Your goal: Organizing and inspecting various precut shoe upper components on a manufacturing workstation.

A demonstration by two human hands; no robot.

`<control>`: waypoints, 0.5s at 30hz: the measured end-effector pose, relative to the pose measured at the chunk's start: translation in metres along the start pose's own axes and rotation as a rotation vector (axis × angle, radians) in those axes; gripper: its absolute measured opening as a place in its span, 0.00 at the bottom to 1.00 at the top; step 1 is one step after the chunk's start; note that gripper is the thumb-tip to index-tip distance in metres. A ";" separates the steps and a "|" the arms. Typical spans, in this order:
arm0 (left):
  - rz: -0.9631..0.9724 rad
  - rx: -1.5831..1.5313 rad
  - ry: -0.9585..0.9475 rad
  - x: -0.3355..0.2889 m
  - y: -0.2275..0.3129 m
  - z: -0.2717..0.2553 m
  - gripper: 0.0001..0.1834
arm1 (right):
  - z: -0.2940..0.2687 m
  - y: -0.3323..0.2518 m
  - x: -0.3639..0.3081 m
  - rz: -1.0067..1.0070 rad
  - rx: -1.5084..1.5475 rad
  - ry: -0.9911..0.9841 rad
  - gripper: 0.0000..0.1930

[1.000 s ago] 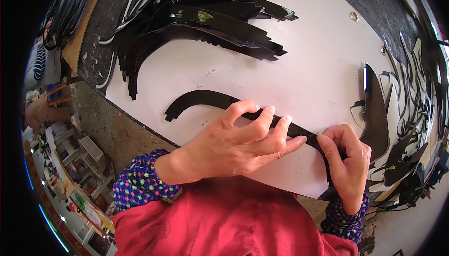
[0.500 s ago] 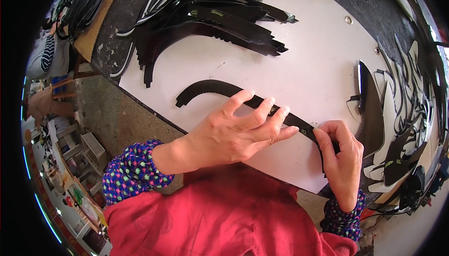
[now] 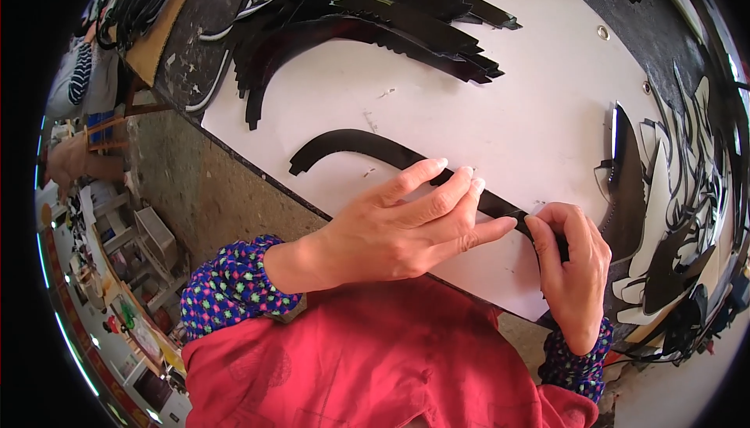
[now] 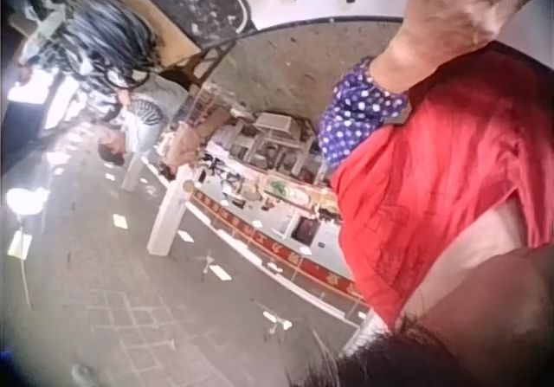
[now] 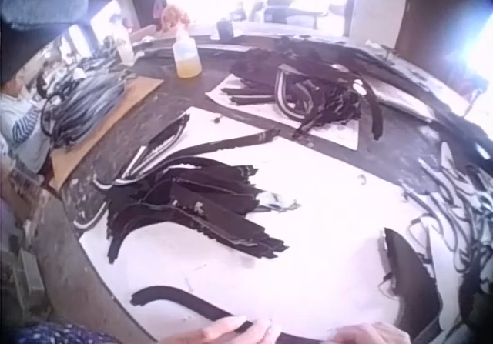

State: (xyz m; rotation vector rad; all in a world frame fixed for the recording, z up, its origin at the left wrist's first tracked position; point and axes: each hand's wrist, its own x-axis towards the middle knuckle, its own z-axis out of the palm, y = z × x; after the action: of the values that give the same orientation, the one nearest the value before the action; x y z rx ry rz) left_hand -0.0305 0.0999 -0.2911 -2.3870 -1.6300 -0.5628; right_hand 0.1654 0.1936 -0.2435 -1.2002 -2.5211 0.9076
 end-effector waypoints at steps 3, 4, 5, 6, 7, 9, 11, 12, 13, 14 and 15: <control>-0.039 0.028 0.029 0.003 0.006 0.006 0.16 | 0.003 0.002 -0.003 -0.049 -0.032 0.034 0.05; -0.060 0.048 0.032 0.003 0.008 0.008 0.16 | 0.005 0.003 -0.003 -0.078 -0.045 0.055 0.06; -0.065 0.049 0.030 0.003 0.009 0.009 0.16 | 0.005 0.004 -0.004 -0.082 -0.043 0.050 0.06; -0.075 0.045 0.032 0.003 0.010 0.010 0.16 | 0.006 0.005 -0.004 -0.094 -0.071 0.049 0.06; -0.083 0.041 0.036 0.003 0.010 0.010 0.17 | 0.006 0.005 -0.005 -0.105 -0.099 0.049 0.05; -0.058 0.039 0.019 0.005 0.006 0.006 0.17 | 0.006 0.005 -0.004 -0.115 -0.103 0.050 0.05; -0.037 0.041 0.000 0.005 0.007 0.005 0.17 | 0.006 0.005 -0.003 -0.129 -0.105 0.048 0.05; -0.072 0.046 0.001 0.004 0.010 0.008 0.16 | 0.006 0.004 -0.003 -0.132 -0.113 0.046 0.05; -0.107 0.051 0.002 0.004 0.013 0.010 0.16 | 0.006 0.005 -0.002 -0.135 -0.120 0.045 0.05; -0.112 0.055 0.000 0.004 0.014 0.011 0.16 | 0.007 0.005 -0.002 -0.140 -0.116 0.042 0.05; -0.127 0.035 0.006 0.004 0.015 0.011 0.15 | 0.007 0.005 -0.003 -0.153 -0.167 0.041 0.05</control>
State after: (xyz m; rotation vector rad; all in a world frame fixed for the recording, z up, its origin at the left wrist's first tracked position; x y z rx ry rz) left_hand -0.0135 0.1017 -0.2988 -2.2669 -1.7836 -0.5568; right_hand 0.1672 0.1905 -0.2522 -1.0397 -2.6558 0.6407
